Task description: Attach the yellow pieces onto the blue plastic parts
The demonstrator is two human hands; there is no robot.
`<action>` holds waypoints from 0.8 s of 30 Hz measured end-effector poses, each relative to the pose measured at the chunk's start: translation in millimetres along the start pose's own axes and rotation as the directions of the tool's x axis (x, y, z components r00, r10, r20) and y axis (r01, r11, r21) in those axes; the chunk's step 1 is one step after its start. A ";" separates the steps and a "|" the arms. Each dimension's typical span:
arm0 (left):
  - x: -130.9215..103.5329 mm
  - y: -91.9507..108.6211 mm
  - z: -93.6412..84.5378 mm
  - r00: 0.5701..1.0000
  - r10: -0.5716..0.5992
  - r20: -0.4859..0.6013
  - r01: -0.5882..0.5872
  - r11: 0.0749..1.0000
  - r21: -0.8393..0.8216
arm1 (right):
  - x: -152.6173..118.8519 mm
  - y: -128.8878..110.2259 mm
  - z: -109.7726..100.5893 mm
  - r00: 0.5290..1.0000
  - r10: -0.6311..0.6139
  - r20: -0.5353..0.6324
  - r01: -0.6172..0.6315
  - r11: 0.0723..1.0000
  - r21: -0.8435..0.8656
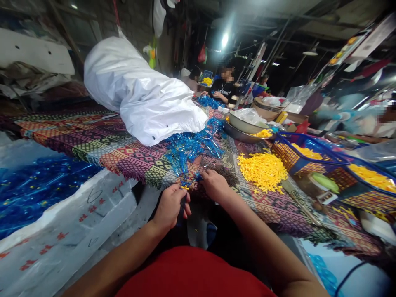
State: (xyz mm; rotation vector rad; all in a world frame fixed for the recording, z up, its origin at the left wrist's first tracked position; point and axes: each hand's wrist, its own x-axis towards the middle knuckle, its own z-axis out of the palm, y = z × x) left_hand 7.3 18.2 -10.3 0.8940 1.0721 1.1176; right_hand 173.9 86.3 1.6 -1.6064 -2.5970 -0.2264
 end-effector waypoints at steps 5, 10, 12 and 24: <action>-0.3 1.0 -1.1 1.000 0.013 -0.014 -0.013 1.000 -0.003 | -5.9 0.3 -0.2 0.993 -0.001 -0.115 0.013 0.994 0.105; 1.4 0.4 2.5 1.000 0.004 -0.016 -0.004 1.000 0.004 | -19.3 -16.0 -3.9 0.922 -0.009 -0.386 0.208 0.854 0.477; 2.3 -0.9 5.1 1.000 0.014 -0.004 -0.014 1.000 0.004 | -22.2 -24.3 -5.3 0.892 -0.035 -0.451 0.290 0.809 0.511; 13.7 -16.3 9.5 0.992 0.095 0.083 -0.099 0.994 0.045 | -25.4 -24.4 -1.3 0.855 -0.232 -0.465 0.380 0.889 0.256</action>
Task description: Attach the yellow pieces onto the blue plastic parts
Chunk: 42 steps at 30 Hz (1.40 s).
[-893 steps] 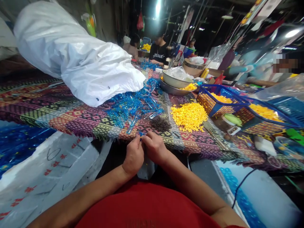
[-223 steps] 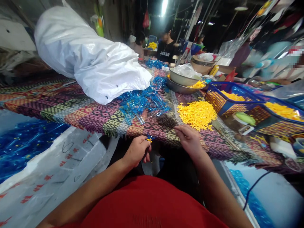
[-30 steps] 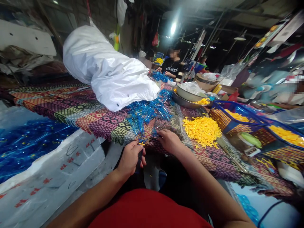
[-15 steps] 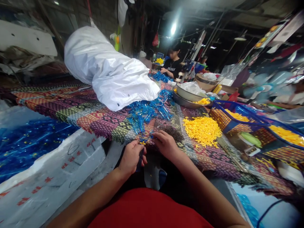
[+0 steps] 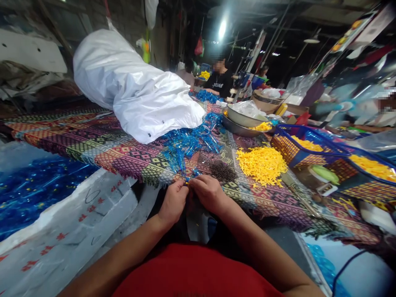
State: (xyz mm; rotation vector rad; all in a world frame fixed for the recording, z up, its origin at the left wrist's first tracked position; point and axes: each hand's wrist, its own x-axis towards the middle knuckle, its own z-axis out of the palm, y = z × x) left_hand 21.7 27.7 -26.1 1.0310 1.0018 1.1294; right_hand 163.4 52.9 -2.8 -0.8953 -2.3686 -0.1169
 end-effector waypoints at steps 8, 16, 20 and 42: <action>1.7 9.2 4.0 0.987 -0.092 0.129 0.128 0.943 -0.306 | 0.3 2.5 -1.1 0.996 0.084 -0.014 -0.084 0.996 0.039; -4.1 3.7 1.7 1.000 -0.018 0.023 0.021 0.989 -0.148 | -0.1 -5.4 6.5 0.998 0.062 0.010 -0.062 0.998 -0.022; -10.2 9.3 2.0 0.979 0.118 -0.163 -0.098 0.987 0.128 | 5.1 -9.5 13.0 0.999 0.027 -0.033 -0.029 0.998 -0.052; -8.1 3.8 -2.4 0.996 -0.077 -0.037 0.065 0.964 -0.259 | 4.7 -10.4 21.5 0.994 0.106 0.032 -0.110 0.981 0.158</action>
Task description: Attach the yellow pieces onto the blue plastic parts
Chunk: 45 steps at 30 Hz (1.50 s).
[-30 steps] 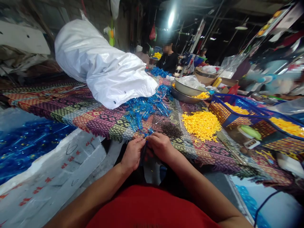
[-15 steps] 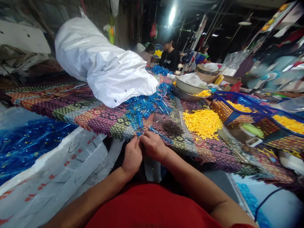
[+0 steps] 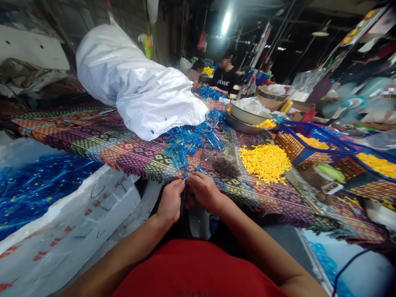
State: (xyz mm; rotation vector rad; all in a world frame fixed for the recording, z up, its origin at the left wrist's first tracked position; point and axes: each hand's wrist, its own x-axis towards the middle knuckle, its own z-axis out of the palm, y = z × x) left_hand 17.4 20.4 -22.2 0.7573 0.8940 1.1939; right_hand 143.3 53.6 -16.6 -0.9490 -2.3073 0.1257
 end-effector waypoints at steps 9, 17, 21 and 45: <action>-3.3 2.1 1.8 0.998 -0.042 0.055 0.039 0.998 0.056 | -4.3 8.8 -3.7 0.998 0.014 -0.066 -0.003 0.986 0.168; -1.1 1.8 -1.2 0.995 -0.043 0.086 0.034 0.994 0.107 | -0.3 13.5 -21.9 0.998 -0.057 -0.024 0.060 0.977 0.207; -1.7 4.4 6.1 0.998 -0.031 0.057 0.024 0.994 0.110 | -1.8 10.4 -21.5 0.999 0.013 -0.048 -0.002 0.976 0.218; -0.8 0.8 11.3 0.999 -0.004 0.041 -0.005 0.977 0.215 | -7.5 14.1 -25.0 0.987 0.084 -0.135 -0.046 0.964 0.260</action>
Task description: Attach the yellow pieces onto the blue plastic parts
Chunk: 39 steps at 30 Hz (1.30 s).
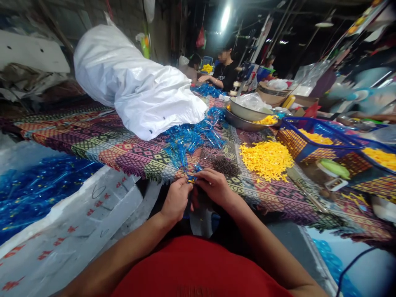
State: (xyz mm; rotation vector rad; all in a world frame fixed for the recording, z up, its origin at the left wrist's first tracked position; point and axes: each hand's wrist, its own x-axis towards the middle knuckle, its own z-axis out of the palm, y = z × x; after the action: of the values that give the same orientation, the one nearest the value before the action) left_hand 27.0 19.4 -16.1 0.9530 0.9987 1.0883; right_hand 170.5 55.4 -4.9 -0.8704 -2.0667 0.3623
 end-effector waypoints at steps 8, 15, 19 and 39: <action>-0.1 -2.3 -2.8 0.997 0.067 0.041 -0.073 0.984 0.162 | 0.5 1.0 -8.3 0.996 -0.059 0.061 0.064 0.994 -0.085; -5.7 1.1 -5.1 0.995 0.075 0.067 -0.093 0.943 0.319 | -3.8 2.6 -10.8 0.978 -0.159 0.133 0.188 0.952 -0.243; -6.4 -2.5 -5.5 0.997 0.072 0.020 -0.074 0.936 0.344 | -6.8 3.7 -7.2 0.965 -0.192 0.180 0.238 0.930 -0.279; 0.4 -4.4 -4.3 0.992 -0.019 0.121 0.006 0.994 0.106 | -8.5 -9.1 -17.5 0.993 -0.084 0.083 0.092 0.991 -0.093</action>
State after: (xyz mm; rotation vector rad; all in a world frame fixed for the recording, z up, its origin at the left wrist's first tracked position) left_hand 24.0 19.4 -21.6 1.0848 0.9682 0.9623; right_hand 183.8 42.0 5.5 -0.8307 -2.2032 0.2544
